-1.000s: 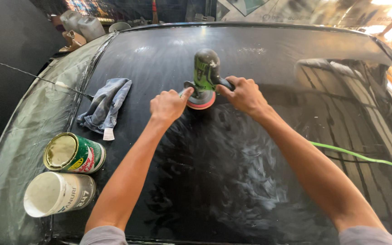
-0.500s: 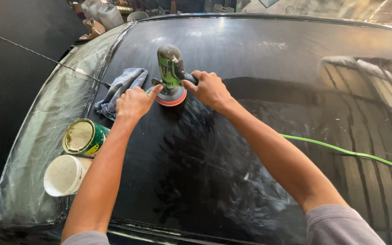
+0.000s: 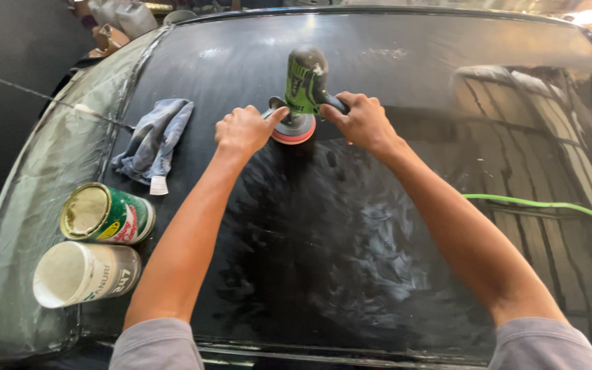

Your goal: The person wipes a car hood with a cloth, spreads a white substance on the surface by hand, and then buffs the area using a power polisher.

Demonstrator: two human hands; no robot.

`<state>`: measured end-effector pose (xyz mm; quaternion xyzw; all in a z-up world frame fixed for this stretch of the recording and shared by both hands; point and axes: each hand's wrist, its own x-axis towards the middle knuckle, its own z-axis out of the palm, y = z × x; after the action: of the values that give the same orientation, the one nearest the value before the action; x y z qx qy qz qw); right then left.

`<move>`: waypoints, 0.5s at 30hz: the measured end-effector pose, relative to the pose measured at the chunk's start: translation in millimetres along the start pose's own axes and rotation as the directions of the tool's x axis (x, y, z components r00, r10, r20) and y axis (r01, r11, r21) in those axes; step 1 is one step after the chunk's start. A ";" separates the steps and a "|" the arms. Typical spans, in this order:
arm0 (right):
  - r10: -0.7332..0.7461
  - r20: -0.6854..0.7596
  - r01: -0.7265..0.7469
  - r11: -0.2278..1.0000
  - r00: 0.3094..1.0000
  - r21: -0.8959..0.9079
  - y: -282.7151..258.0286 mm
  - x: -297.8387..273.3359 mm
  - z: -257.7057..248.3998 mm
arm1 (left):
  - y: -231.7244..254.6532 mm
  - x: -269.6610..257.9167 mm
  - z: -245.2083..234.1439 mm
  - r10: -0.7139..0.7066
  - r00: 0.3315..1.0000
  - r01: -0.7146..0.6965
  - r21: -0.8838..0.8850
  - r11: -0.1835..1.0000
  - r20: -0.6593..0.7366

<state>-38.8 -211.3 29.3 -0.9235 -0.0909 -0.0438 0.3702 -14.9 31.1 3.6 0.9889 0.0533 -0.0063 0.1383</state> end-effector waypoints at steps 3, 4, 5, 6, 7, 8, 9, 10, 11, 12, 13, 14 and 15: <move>0.047 0.001 -0.047 0.999 0.999 0.027 16.1 -8.3 -22.6 | 32.4 -0.2 3.7 0.034 0.999 -0.034 -0.003 0.999 0.032; 0.061 0.004 -0.061 0.997 0.998 0.037 21.7 -10.8 -29.8 | 42.4 -0.3 5.2 0.046 0.998 -0.046 -0.002 0.999 0.038; 0.073 0.000 -0.073 0.997 0.997 0.036 27.2 -13.9 -34.7 | 50.1 -0.5 6.9 0.060 0.997 -0.060 -0.001 0.998 0.045; 0.085 -0.004 -0.084 0.996 0.996 0.036 32.8 -17.1 -39.1 | 57.4 0.3 8.2 0.073 0.996 -0.073 -0.001 0.997 0.051; 0.094 -0.007 -0.093 0.995 0.996 0.036 37.9 -19.9 -43.3 | 64.2 0.7 9.8 0.083 0.995 -0.083 0.000 0.997 0.055; 0.089 -0.021 -0.089 0.996 0.996 0.029 42.9 -22.8 -47.6 | 71.5 0.2 12.6 0.089 0.995 -0.089 -0.002 0.996 0.054; 0.082 -0.036 -0.081 0.996 0.996 0.024 46.9 -23.9 -51.7 | 78.3 0.9 14.6 0.093 0.994 -0.093 -0.001 0.996 0.049; 0.074 -0.051 -0.073 0.997 0.996 0.020 50.8 -25.0 -56.3 | 85.1 1.4 16.9 0.097 0.994 -0.097 0.000 0.995 0.044; 0.078 -0.051 -0.078 0.997 0.996 0.013 55.2 -26.6 -61.9 | 92.0 1.4 19.7 0.103 0.994 -0.103 -0.001 0.995 0.047; 0.083 -0.051 -0.082 0.997 0.995 0.006 59.7 -28.2 -67.8 | 98.8 1.0 22.8 0.108 0.993 -0.108 -0.003 0.994 0.050; 0.090 -0.053 -0.090 0.996 0.995 -0.004 64.7 -30.3 -74.3 | 107.1 1.2 26.0 0.117 0.992 -0.117 -0.007 0.993 0.054; 0.099 -0.063 -0.100 0.995 0.993 -0.010 69.5 -31.8 -79.9 | 114.9 2.2 28.1 0.124 0.991 -0.123 -0.008 0.992 0.057; 0.111 -0.071 -0.113 0.994 0.991 -0.016 74.8 -33.9 -85.3 | 122.8 2.7 30.8 0.130 0.990 -0.130 -0.010 0.991 0.062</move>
<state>-58.2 -327.9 35.4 -0.9287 -0.0256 -0.0560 0.3658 1.0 -94.4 7.4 0.9892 -0.0157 -0.0280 0.1431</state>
